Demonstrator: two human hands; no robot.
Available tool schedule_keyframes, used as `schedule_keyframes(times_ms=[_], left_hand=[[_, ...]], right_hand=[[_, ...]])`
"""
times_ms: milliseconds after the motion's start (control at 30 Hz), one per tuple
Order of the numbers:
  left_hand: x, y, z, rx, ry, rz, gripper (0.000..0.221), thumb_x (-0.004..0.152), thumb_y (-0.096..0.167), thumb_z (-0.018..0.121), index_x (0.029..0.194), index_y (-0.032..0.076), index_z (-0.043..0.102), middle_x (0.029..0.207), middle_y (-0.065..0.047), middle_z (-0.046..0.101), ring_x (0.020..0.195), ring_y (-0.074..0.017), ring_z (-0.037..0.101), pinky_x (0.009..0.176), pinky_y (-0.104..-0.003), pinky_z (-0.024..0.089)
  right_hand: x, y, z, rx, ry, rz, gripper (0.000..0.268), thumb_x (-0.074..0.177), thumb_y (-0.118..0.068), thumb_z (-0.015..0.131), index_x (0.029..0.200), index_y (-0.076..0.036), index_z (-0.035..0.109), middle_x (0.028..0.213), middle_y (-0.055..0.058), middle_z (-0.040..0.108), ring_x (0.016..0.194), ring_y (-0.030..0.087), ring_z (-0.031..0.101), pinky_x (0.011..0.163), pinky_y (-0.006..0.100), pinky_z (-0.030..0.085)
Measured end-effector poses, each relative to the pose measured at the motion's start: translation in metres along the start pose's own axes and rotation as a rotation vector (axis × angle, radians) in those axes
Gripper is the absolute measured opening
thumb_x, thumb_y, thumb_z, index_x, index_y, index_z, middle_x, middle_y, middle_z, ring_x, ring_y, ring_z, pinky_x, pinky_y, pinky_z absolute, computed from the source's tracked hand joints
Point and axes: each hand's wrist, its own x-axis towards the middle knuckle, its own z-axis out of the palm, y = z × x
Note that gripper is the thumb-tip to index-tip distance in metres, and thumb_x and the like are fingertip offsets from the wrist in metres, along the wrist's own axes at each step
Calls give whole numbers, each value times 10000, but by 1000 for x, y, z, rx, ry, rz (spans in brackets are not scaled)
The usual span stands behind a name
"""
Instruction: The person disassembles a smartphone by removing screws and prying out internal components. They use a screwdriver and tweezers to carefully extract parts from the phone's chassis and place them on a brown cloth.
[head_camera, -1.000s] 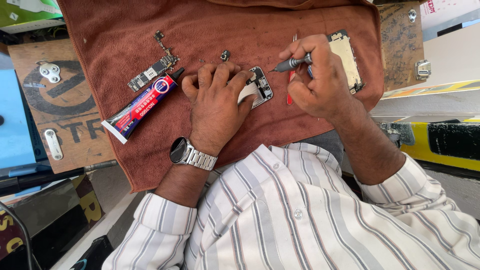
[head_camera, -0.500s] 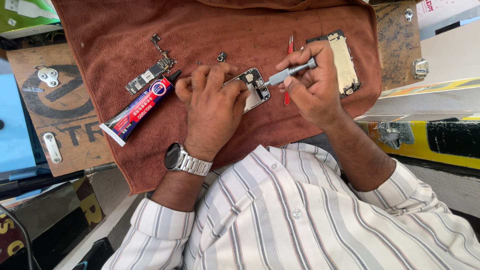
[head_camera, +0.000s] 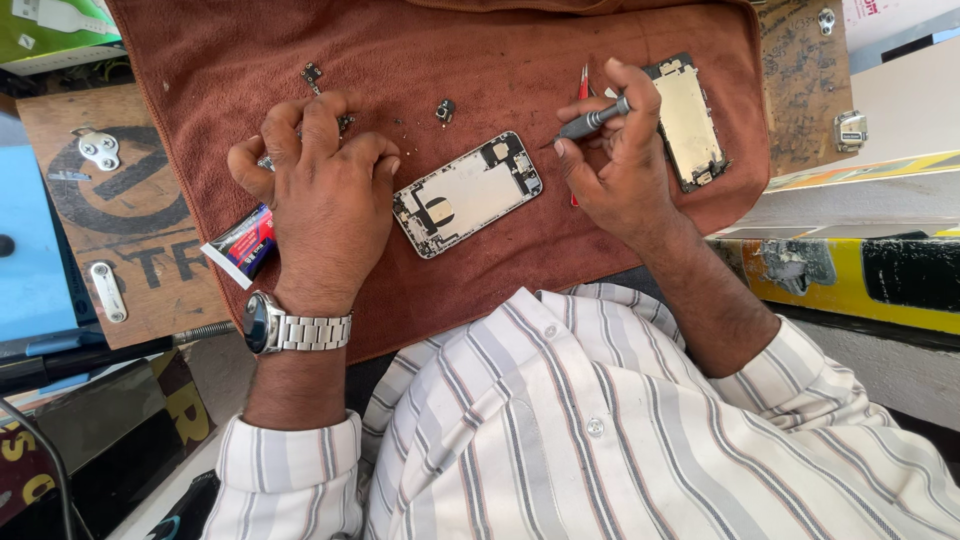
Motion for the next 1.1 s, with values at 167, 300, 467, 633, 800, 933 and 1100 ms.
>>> schedule_keyframes(times_ms=[167,300,467,633,800,933,1100], left_hand=[[0,0,-2,9,-24,5,29,977,216,811,950,208,815,1466,-2,579,1412,-296,400,1123,-576,172],[0,-2,-3,-2,-27,13,93,965,123,780,967,208,818,1475,26,588,1421,-283,409,1132,-559,178],[-1,-3,-3,-8,-26,-6,189,920,56,740,1005,206,817,1432,14,588,1421,-285,418,1141,-559,188],[0,-4,-2,-30,-23,0,112,947,109,756,993,195,810,1419,7,589,1406,-304,417,1137,-578,184],[3,-2,-5,-67,-20,2,65,947,248,828,952,188,803,1444,-33,581,1403,-329,396,1136,-589,179],[1,3,-2,-3,6,-18,115,955,305,853,922,205,807,1402,-18,597,1378,-314,412,1109,-599,176],[-1,3,8,92,51,19,106,999,286,787,933,204,774,1395,-2,594,1393,-272,431,1147,-573,180]], right_hand=[[-6,9,5,154,44,34,844,1143,85,634,1592,-237,-4,1253,195,620,1092,141,679,973,287,650],[-8,8,12,275,123,17,861,1178,59,649,1608,-265,-23,1252,193,625,1052,140,642,988,288,600],[-8,5,24,338,180,29,841,1198,-25,643,1600,-242,-63,1199,177,639,1033,160,703,985,313,658],[-12,9,34,361,182,9,841,1195,-66,622,1602,-230,-95,1173,171,617,1009,171,702,961,332,668],[-13,11,35,330,155,3,820,1183,-75,600,1591,-225,-96,1185,168,610,997,175,715,925,337,689],[-15,8,36,315,162,3,819,1186,-68,605,1589,-223,-90,1196,175,607,998,176,715,920,331,682],[-14,3,32,266,147,-17,821,1173,-77,604,1623,-208,-70,1190,183,618,986,170,737,849,287,668]])
